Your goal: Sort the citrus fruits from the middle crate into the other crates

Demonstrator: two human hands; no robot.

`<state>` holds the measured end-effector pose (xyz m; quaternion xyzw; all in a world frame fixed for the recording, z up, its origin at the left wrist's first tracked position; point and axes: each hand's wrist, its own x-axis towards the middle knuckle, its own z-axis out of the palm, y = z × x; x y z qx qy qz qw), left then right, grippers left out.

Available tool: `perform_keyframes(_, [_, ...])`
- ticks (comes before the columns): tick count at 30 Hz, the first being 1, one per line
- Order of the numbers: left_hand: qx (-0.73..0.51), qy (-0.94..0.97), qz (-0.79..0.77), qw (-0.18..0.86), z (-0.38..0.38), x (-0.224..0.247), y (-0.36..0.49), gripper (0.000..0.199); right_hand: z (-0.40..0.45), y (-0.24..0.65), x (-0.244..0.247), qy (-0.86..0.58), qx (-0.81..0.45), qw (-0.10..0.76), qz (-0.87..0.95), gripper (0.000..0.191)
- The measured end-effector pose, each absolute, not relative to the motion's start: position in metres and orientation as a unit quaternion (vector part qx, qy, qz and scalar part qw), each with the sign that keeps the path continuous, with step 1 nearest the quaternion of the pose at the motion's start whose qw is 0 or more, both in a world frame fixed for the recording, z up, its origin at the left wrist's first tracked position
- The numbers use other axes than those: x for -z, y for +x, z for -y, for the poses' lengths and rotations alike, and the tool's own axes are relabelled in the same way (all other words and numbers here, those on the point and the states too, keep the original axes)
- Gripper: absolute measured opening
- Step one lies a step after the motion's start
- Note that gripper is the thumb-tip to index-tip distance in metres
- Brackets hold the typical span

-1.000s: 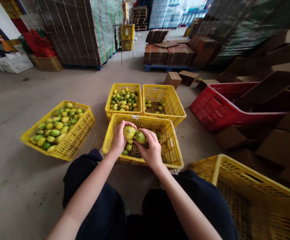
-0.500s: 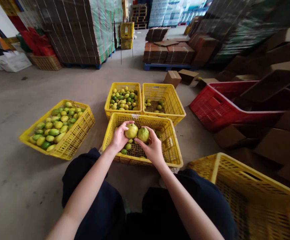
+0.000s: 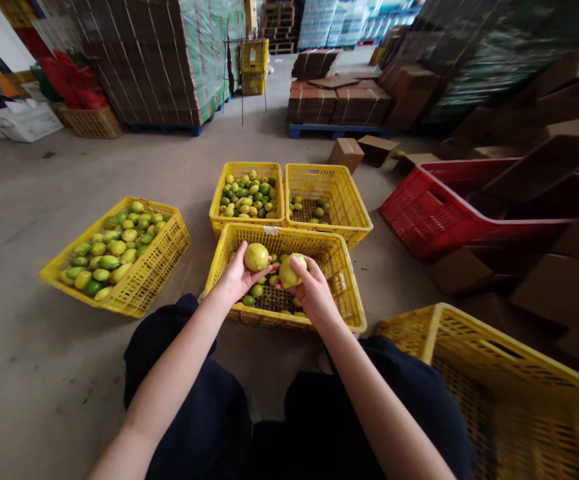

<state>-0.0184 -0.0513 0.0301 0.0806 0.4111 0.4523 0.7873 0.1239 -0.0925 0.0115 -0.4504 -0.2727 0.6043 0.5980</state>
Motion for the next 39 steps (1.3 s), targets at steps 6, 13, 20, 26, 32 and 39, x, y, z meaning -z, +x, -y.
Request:
perform_keyframes(6, [-0.436,-0.107,-0.319,0.835,0.049,-0.031,-0.025,0.046,0.086,0.132,-0.013,-0.395,-0.688,0.582,0.181,0.017])
perform_keyframes(13, [-0.406,-0.078,-0.303,0.859,0.054,-0.029,-0.024,0.038,0.087,0.142,-0.013,-0.354,-0.752,0.545,0.114,0.023])
perform_keyframes(20, [-0.423,0.019,-0.323,0.846,0.055,-0.029,-0.018,0.029,0.086,0.144,-0.009,-0.345,-0.756,0.546,0.104,0.025])
perform_keyframes(26, [-0.452,0.111,-0.258,0.846,0.058,-0.029,-0.017,0.030,0.087,0.137,-0.011,-0.319,-0.732,0.584,0.146,0.018])
perform_keyframes(32, [-0.453,0.133,-0.240,0.848,0.065,-0.031,-0.013,0.034,0.091,0.131,-0.016,-0.280,-0.710,0.622,0.174,0.023])
perform_keyframes(39, [-0.492,0.145,-0.240,0.824,0.062,-0.036,-0.003,0.034,0.082,0.132,-0.020,-0.267,-0.680,0.673,0.118,0.021])
